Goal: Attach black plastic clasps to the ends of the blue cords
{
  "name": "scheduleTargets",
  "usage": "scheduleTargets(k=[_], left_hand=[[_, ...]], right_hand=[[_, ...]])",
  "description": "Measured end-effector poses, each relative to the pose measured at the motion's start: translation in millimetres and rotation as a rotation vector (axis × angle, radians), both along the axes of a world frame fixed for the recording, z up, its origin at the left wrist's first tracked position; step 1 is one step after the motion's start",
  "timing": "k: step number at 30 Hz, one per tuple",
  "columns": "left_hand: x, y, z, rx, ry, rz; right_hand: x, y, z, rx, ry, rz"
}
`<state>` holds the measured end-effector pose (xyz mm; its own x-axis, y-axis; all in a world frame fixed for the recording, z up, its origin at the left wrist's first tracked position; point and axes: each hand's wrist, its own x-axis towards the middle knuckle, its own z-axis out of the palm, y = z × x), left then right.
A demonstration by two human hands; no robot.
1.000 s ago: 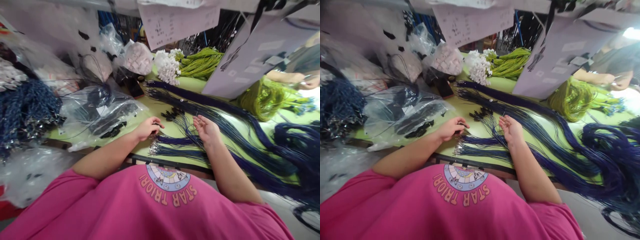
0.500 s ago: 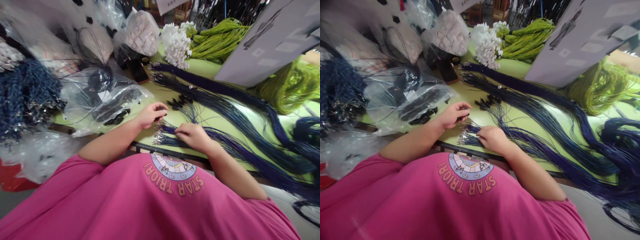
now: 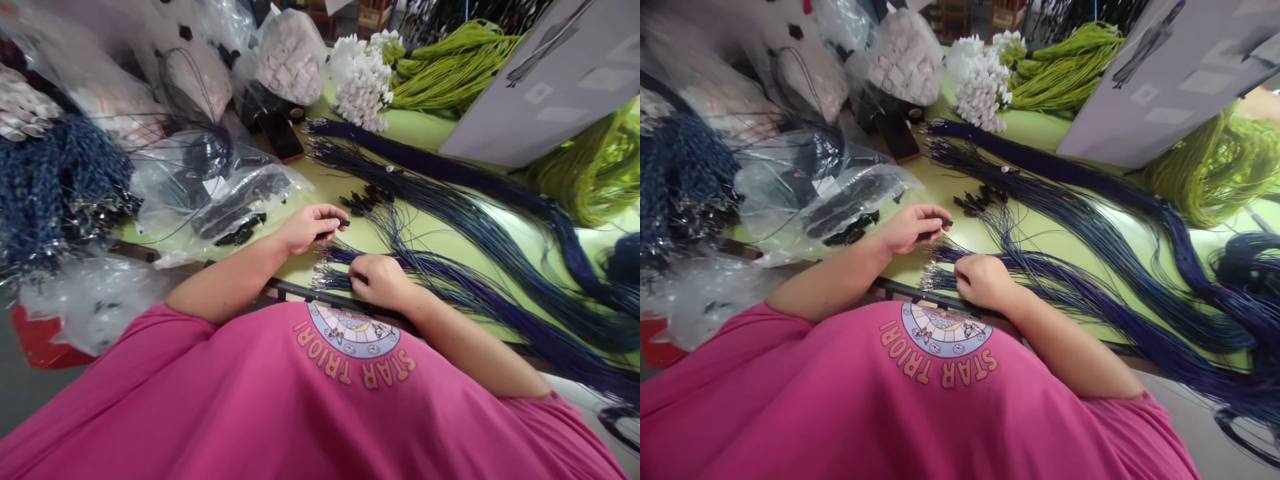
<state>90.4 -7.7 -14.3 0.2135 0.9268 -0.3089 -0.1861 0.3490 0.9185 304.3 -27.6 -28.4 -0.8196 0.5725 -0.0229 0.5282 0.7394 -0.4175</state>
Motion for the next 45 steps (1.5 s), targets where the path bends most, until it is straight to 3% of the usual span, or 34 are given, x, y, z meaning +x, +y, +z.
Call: scheduleTargets(k=[3,9,16,18,22,24,32,45], left_hand=[[1,-1,0.7,0.03,0.035,-0.018],[0,-4,-4.6,0.105,0.125,-0.066],[-1,-5,-7.5,0.139,0.209,-0.122],[0,-5,-5.6,0.144,0.228,-0.133],[0,-5,-3.9,0.146,0.232,-0.14],[-1,-5,-4.6,0.142,0.226,-0.139],[2,-6,-3.7,0.113,0.224,-0.128],[4,-7,-11.7,0.246,0.319,-0.138]], right_hand=[[1,0,2.9,-0.013,0.044,-0.067],[1,-2,3.1,0.062,0.077,-0.041],[2,-1,10.4,-0.221,0.276,0.221],[3,2,12.8,-0.27,0.343,0.127],[7,8,13.5,-0.276,0.489,-0.365],[9,11,12.2,-0.256,0.519,-0.489],[7,11,5.8,-0.107,0.426,-0.464],[5,14,4.8,-0.145,0.245,-0.375]])
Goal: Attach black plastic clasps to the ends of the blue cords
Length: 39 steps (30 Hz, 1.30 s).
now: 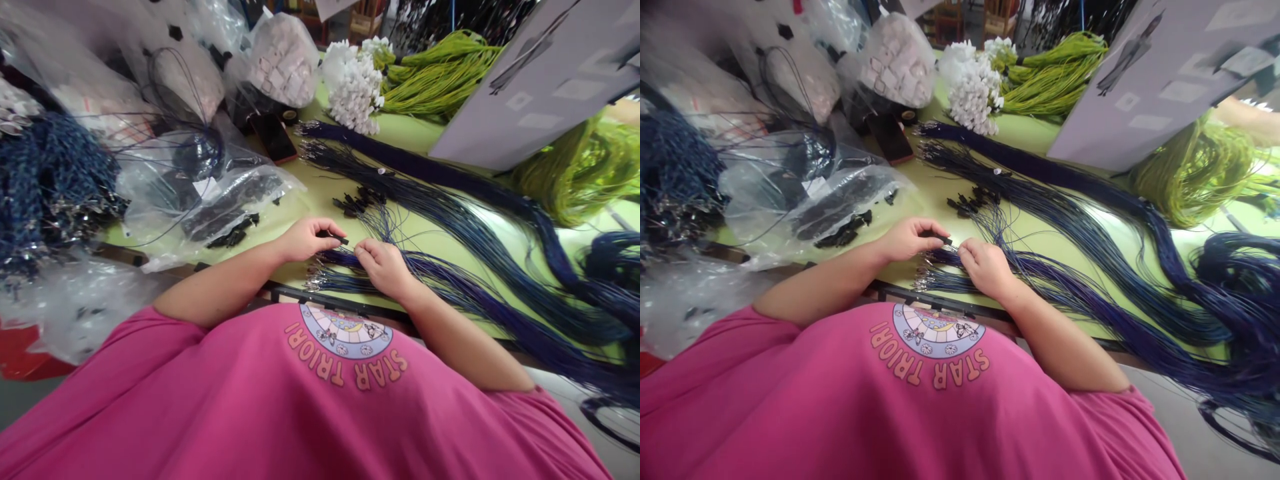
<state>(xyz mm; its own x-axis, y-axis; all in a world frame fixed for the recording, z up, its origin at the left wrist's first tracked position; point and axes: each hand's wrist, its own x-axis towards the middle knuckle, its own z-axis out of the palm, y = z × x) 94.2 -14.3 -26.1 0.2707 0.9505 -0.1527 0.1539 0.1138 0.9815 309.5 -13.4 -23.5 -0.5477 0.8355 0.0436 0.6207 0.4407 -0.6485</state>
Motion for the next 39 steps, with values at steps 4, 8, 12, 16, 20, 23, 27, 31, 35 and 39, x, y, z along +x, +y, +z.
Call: scheduleTargets(k=[4,8,12,16,20,23,27,31,35,39], left_hand=[[1,0,0.0,0.051,0.048,0.002],[1,0,3.2,0.114,0.112,0.0],[0,1,3.6,0.154,0.145,-0.027],[-1,2,0.5,0.172,0.159,-0.044],[-2,3,-1.8,0.127,0.129,-0.07],[-1,2,-3.0,0.123,0.109,-0.094],[0,0,-4.5,0.134,0.127,-0.098],[0,0,-5.9,0.128,0.143,-0.088],[-1,1,-5.5,0.132,0.171,-0.109],[-3,3,-4.9,0.103,0.129,-0.134]], right_hand=[[-2,3,-2.5,-0.061,0.014,0.015],[-2,5,-2.8,-0.114,0.042,0.012],[-3,6,-2.3,-0.161,0.07,0.01],[-3,5,-2.7,-0.186,0.081,0.01],[-4,5,-0.7,-0.199,0.067,0.009],[-5,4,1.2,-0.212,0.067,0.013],[-8,2,0.6,-0.223,0.099,0.015],[-10,1,-2.4,-0.182,0.105,-0.011],[-10,3,-2.2,-0.132,0.071,-0.018],[-9,2,0.8,-0.114,0.063,-0.021]])
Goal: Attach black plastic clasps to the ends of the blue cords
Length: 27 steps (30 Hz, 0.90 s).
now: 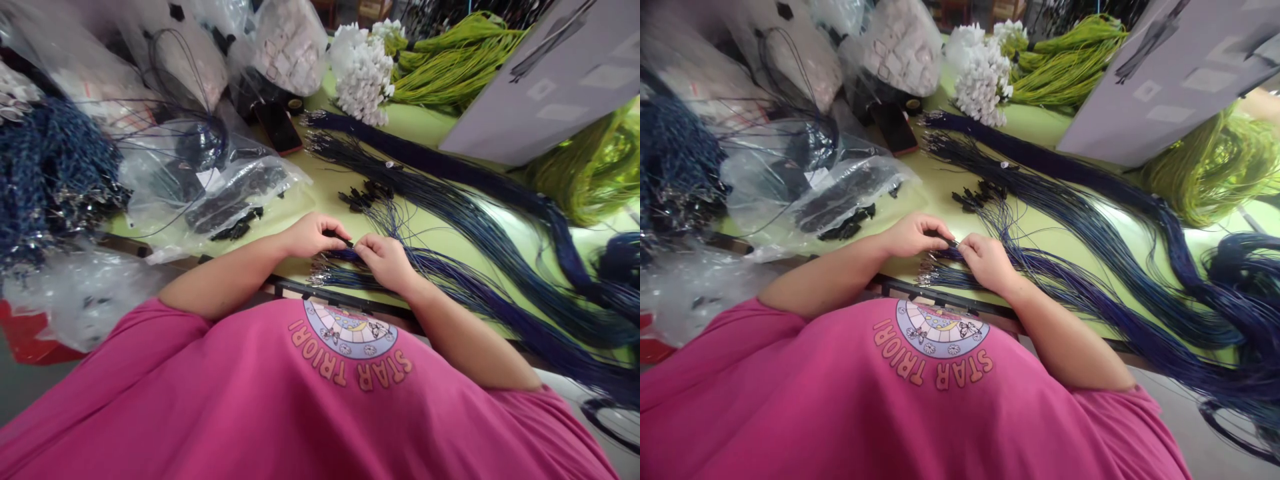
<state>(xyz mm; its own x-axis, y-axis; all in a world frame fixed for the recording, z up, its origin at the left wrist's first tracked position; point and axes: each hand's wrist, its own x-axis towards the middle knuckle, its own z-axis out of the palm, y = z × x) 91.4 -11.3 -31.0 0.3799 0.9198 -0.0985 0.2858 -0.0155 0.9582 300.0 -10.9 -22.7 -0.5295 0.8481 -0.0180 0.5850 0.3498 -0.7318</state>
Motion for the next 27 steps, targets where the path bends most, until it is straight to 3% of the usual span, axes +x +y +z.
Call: scheduleTargets(k=[6,15,23,27], left_hand=[[2.2,-1.1,-2.8,-0.002,-0.008,0.006],[1.3,1.3,4.1,-0.046,-0.052,0.087],[0.4,-1.3,2.6,0.109,0.054,-0.013],[0.9,-1.6,1.4,0.058,0.051,-0.021]], right_hand=[[-2.0,-4.4,-2.4,0.014,-0.003,-0.011],[2.2,-2.5,-5.3,0.015,0.117,-0.06],[-0.2,-3.7,-3.7,0.004,0.1,-0.036],[-2.8,-3.6,-4.7,0.004,0.091,-0.033]])
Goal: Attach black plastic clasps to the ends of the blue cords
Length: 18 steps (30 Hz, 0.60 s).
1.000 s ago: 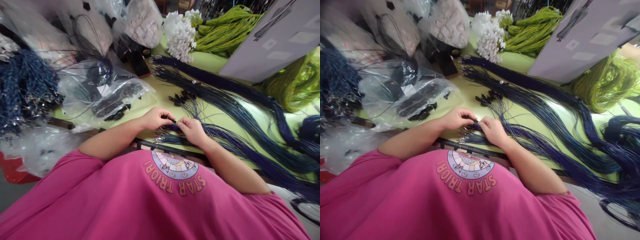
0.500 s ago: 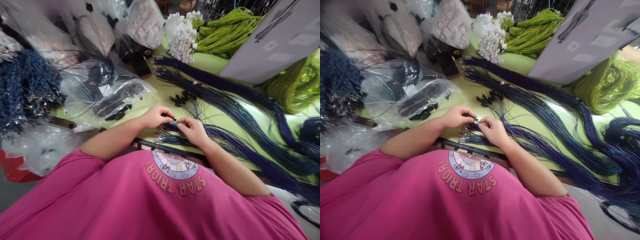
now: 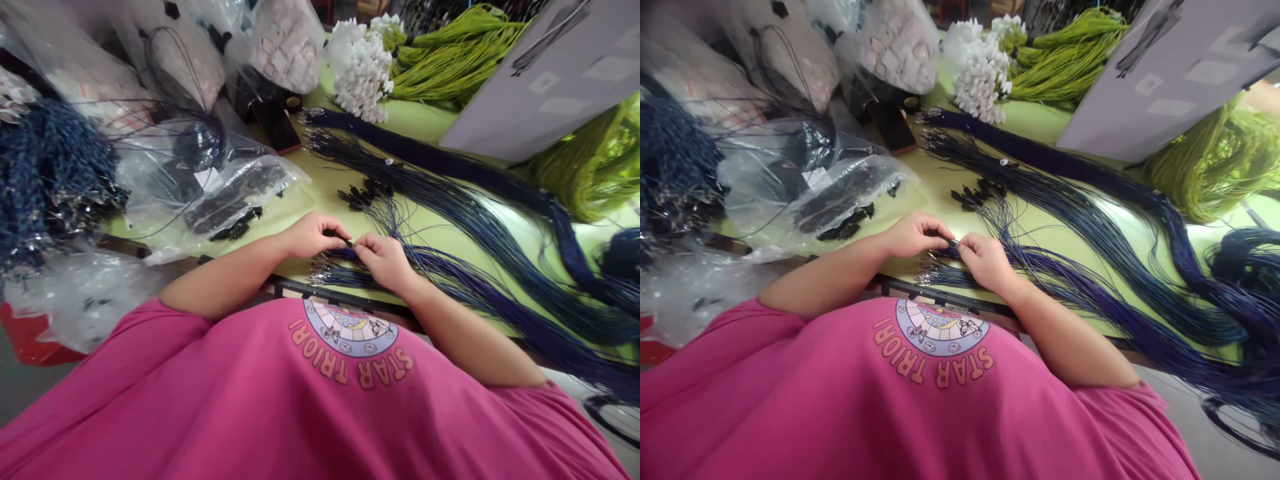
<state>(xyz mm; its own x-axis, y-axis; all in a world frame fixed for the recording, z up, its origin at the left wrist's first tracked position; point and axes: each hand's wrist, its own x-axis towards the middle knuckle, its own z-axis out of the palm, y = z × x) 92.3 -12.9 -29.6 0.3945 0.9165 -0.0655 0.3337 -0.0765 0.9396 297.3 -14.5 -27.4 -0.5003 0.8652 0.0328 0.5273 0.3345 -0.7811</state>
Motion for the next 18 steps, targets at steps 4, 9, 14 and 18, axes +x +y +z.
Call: scheduleTargets(k=[4,9,14,18], left_hand=[[1,0,3.7,-0.016,0.004,0.054],[-9,4,13.9,0.015,0.132,0.018],[-22,9,15.6,-0.053,0.242,-0.111],[-25,10,12.4,-0.065,0.232,-0.153]], right_hand=[[0,4,0.3,-0.003,0.004,0.021],[12,20,-3.0,-0.052,0.037,0.096],[18,30,-16.0,0.214,-0.117,0.23],[13,27,-21.7,0.247,-0.348,0.29]])
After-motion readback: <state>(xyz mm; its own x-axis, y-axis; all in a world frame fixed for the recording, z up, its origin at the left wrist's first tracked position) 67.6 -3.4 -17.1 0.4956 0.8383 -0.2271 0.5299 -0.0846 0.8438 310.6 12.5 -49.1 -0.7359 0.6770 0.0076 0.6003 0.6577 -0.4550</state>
